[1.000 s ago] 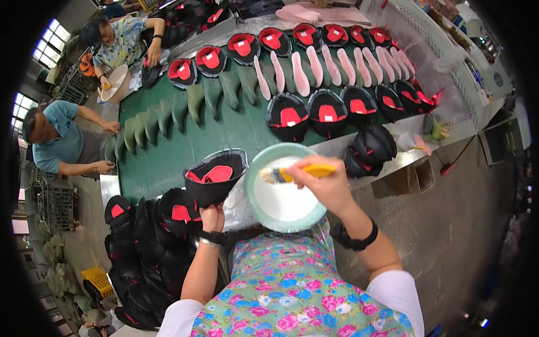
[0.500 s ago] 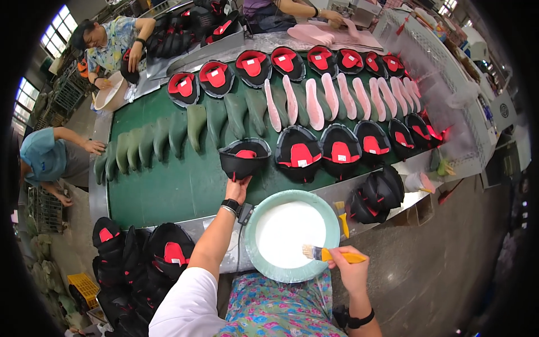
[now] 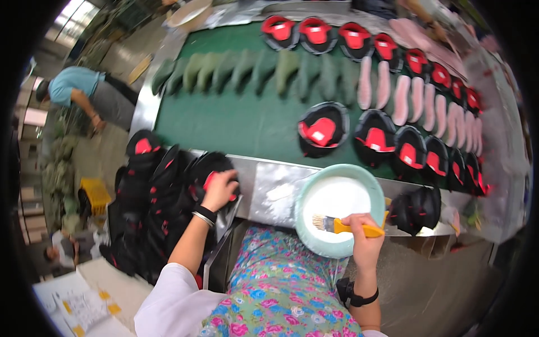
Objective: The recorder uses a brush to apply a white liquid adhesive to the inner edges and base of shoe uppers at a factory conveyor belt.
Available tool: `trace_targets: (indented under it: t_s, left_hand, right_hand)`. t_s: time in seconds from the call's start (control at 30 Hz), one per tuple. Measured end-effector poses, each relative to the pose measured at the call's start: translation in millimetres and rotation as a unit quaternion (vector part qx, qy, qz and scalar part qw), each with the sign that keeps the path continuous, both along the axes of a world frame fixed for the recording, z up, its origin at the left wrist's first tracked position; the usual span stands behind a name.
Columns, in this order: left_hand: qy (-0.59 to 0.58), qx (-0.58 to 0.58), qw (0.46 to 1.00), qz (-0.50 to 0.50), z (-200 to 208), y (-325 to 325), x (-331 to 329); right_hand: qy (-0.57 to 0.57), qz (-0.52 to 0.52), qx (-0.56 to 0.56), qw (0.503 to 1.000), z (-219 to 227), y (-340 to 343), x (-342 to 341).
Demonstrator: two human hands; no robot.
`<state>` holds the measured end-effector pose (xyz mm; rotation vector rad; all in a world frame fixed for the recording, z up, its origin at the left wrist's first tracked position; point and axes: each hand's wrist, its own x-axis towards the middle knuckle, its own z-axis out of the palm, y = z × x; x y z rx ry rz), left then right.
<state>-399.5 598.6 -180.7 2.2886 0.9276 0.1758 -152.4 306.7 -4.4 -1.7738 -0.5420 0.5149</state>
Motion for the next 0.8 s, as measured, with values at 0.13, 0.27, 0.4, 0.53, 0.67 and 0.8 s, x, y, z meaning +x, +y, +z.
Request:
trace_targets:
  t_s: [0.13,0.27,0.4,0.53,0.67,0.8]
  left_hand:
    - [0.122,0.1,0.986,0.058,56.0,21.6,-84.5]
    - [0.078,0.131,0.98,0.128,61.3,15.5,-109.1]
    - [0.131,0.126,0.975,0.126,46.7,4.4,-120.2]
    - [0.128,0.135,0.971,0.153,38.5,4.8,-126.0]
    - [0.024,0.106,0.974,0.2,50.2,9.7,-130.3]
    - [-0.226,-0.279,0.93,0.08,74.0,-0.1,-114.5]
  right_hand:
    - [0.087,0.108,-0.018,0.99,3.2,53.1,-26.5]
    - [-0.02,0.29,-0.045,0.956,-40.4,130.4,-76.9]
    - [-0.195,0.365,-0.097,0.905,-146.0,208.5,-159.4]
    - [-0.203,0.495,-0.286,0.795,-202.0,232.4,-194.9]
    - [-0.197,0.485,-0.183,0.832,-157.4,224.3,-174.7]
    - [-0.136,0.513,-0.117,0.84,-47.4,209.6,-143.6]
